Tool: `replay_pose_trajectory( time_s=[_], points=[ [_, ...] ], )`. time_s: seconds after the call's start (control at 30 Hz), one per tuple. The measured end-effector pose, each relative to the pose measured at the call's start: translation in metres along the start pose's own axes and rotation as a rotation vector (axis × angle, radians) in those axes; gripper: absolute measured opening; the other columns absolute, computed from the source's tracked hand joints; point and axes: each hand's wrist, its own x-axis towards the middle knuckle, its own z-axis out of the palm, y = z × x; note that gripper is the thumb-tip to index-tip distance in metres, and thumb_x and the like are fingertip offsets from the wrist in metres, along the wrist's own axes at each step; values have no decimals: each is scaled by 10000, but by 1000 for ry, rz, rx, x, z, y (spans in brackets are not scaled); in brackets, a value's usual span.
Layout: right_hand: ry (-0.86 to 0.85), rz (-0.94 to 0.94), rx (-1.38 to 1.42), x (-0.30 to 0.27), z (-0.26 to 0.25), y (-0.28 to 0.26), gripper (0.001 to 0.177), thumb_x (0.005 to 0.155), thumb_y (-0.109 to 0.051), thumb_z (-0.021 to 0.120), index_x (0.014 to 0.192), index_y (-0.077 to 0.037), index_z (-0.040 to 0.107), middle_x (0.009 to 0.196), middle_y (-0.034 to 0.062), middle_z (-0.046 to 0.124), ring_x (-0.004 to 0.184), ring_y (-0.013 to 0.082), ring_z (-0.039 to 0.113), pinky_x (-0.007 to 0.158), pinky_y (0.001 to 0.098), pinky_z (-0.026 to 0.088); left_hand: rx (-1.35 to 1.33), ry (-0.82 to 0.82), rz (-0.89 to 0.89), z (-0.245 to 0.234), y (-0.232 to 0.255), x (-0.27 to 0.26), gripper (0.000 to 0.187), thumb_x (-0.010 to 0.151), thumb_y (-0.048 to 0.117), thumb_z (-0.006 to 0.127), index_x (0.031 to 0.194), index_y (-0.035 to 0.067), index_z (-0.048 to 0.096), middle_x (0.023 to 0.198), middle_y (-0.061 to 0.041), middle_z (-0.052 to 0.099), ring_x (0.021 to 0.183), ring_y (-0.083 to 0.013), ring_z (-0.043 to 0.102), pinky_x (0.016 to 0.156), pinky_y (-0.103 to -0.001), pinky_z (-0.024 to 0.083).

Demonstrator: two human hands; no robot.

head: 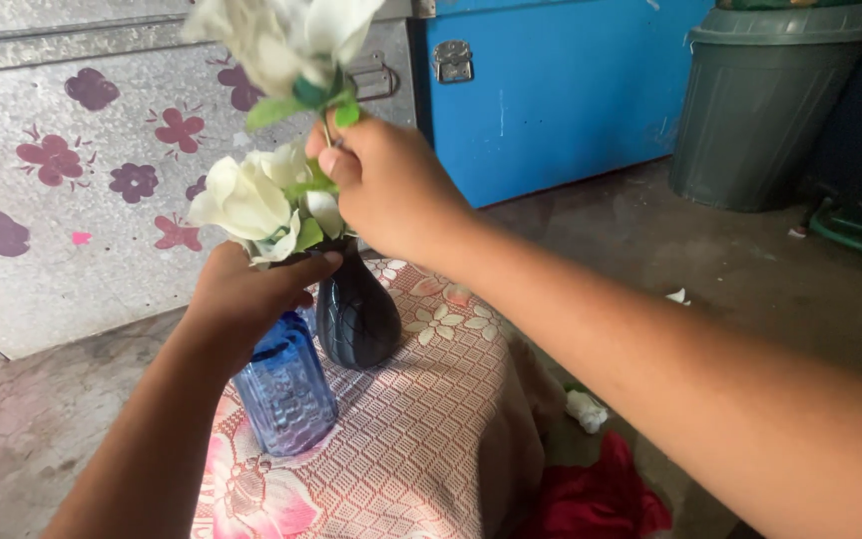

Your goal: The person arranges white artificial flowers into a dark vase, adjusting their positions. Then the person wipes a blue glass with a red cloth.

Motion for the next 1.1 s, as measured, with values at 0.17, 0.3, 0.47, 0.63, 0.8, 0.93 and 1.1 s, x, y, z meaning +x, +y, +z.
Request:
replay_pose_trajectory(
  time_s=[0.17,0.3,0.47,0.63,0.8,0.93,1.1],
  points=[
    [-114,141,-87,-6,6,-1,129,950,-159,619,1035,-82,679,863,116,756,784,253,747,728,377,550,-57,-19,56,-1,-2,-2,348,765,194,822,1059,32,731,929,-40,754,737,-143,670,615,-331,552],
    [-138,175,-137,-7,12,2,121,885,-129,646,966,-103,731,865,116,766,792,265,760,728,396,571,-107,-57,74,-3,-10,3,340,794,201,795,1081,33,728,955,-54,754,764,-146,677,632,-333,556],
    [-57,172,-251,-24,21,1,143,862,-203,710,919,-83,761,857,153,761,821,322,747,742,427,576,-49,-30,45,-4,-11,4,355,803,188,770,1105,4,735,978,-94,761,755,-188,685,647,-341,565],
    [-85,175,-230,-30,15,-8,306,816,-202,717,1083,-57,680,871,121,766,788,281,768,738,396,599,-209,-40,-8,-9,-6,5,486,912,376,579,1232,23,676,1056,-127,768,712,-240,670,652,-357,553],
    [79,37,-210,-17,1,-20,683,799,-311,817,1316,-62,445,1106,131,691,1002,287,722,829,412,599,-185,-13,-66,-7,-6,7,683,995,557,385,1245,-23,645,1063,-203,757,707,-276,650,688,-378,560],
    [213,-659,-373,2,-6,-21,700,797,-231,875,1374,-74,509,1360,253,547,1254,396,554,1013,474,534,-140,-30,-30,-7,-8,9,667,1015,510,338,1243,-42,634,1091,-193,764,696,-280,668,695,-383,565],
    [-228,-98,-282,12,3,-14,105,945,-178,699,910,-87,738,1020,99,734,991,281,723,897,406,567,-133,4,-44,-8,-9,7,614,1013,455,294,1237,-18,616,1092,-148,772,672,-273,670,716,-382,555]
  ],
)
